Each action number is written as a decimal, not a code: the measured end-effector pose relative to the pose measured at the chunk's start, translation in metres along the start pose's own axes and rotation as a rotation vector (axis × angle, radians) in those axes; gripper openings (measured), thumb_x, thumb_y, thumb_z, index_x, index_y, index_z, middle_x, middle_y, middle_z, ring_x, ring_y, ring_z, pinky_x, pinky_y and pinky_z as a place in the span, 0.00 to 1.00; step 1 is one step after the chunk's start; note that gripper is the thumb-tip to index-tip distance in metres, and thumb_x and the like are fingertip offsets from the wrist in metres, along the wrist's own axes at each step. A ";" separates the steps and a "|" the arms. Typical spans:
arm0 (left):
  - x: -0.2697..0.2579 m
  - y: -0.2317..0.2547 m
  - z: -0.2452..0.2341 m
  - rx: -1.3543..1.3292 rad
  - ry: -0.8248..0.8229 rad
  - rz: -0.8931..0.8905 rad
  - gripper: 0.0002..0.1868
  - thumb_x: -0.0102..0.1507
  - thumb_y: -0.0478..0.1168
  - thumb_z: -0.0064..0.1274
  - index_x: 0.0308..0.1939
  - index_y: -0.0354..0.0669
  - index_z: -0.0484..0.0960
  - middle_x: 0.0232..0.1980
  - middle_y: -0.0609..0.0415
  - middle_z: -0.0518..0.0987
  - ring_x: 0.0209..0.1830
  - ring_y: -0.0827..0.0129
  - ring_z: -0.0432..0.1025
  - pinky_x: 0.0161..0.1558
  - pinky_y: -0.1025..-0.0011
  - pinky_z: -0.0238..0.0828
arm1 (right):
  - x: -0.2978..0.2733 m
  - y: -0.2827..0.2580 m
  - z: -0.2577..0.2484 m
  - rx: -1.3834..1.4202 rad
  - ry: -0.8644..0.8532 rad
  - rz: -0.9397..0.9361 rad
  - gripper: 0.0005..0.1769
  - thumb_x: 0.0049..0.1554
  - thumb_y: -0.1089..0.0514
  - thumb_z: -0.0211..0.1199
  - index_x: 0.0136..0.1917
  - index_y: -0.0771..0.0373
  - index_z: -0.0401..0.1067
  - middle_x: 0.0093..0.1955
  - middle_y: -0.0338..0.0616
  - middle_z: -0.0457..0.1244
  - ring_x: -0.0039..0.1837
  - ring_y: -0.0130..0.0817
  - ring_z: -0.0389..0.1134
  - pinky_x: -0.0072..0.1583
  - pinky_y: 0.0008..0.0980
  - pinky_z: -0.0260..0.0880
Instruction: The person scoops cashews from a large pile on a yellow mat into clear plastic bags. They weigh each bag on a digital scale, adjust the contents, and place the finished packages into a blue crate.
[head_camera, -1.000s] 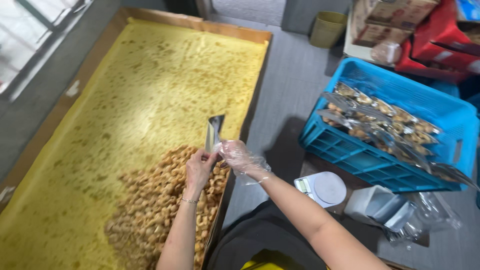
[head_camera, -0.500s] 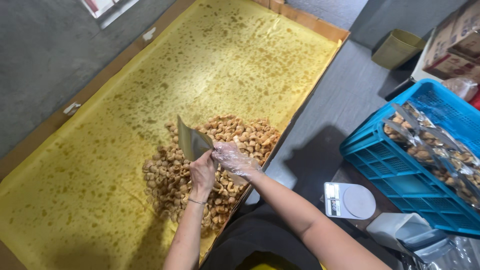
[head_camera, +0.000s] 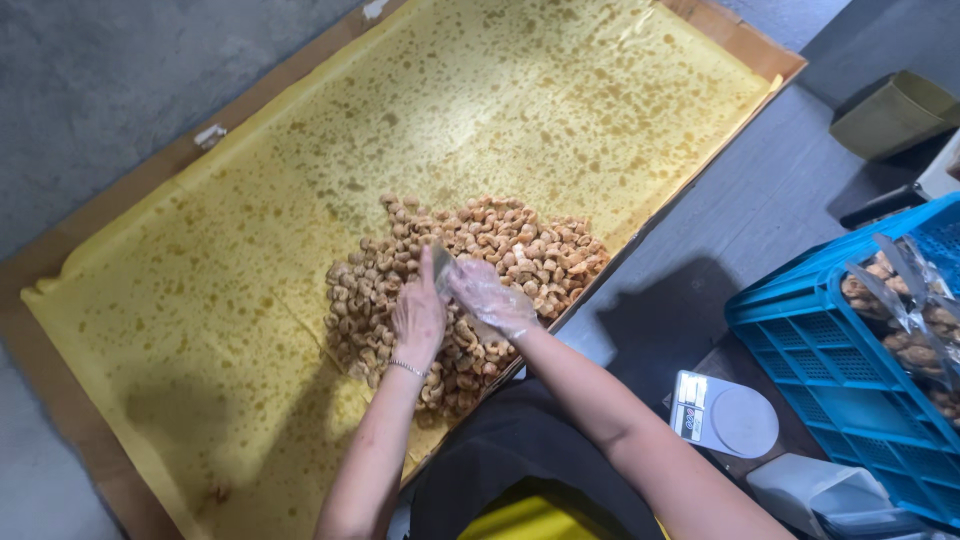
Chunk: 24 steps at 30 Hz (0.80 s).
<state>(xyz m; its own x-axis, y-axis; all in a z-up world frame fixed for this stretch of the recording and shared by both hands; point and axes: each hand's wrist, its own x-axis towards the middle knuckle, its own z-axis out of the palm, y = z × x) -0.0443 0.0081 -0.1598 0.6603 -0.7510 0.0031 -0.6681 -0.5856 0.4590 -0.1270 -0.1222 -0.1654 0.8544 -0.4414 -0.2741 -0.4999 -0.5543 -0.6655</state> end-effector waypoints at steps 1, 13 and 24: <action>-0.001 -0.006 0.005 0.014 0.113 0.039 0.51 0.59 0.33 0.60 0.80 0.44 0.47 0.44 0.37 0.78 0.41 0.46 0.76 0.39 0.50 0.75 | -0.006 -0.005 -0.005 0.000 0.023 -0.023 0.21 0.68 0.47 0.46 0.52 0.64 0.73 0.47 0.58 0.66 0.51 0.53 0.69 0.56 0.53 0.69; 0.009 -0.021 0.006 -1.029 -0.011 0.038 0.45 0.69 0.41 0.55 0.83 0.47 0.43 0.59 0.45 0.72 0.51 0.63 0.73 0.55 0.63 0.76 | -0.028 -0.050 -0.057 0.272 0.225 -0.452 0.19 0.71 0.53 0.50 0.67 0.68 0.66 0.55 0.61 0.65 0.49 0.44 0.68 0.49 0.36 0.73; 0.007 -0.089 -0.052 -1.459 0.084 -0.034 0.11 0.72 0.34 0.59 0.55 0.32 0.78 0.46 0.46 0.82 0.40 0.70 0.72 0.46 0.73 0.69 | -0.041 -0.010 -0.167 0.723 -0.049 -0.039 0.18 0.55 0.54 0.69 0.55 0.67 0.78 0.49 0.43 0.71 0.49 0.28 0.70 0.51 0.26 0.73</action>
<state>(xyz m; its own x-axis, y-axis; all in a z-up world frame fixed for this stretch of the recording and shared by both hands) 0.0374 0.0708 -0.1540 0.7200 -0.6940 0.0014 0.2475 0.2587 0.9337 -0.1805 -0.2159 -0.0315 0.8835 -0.3896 -0.2601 -0.2643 0.0438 -0.9634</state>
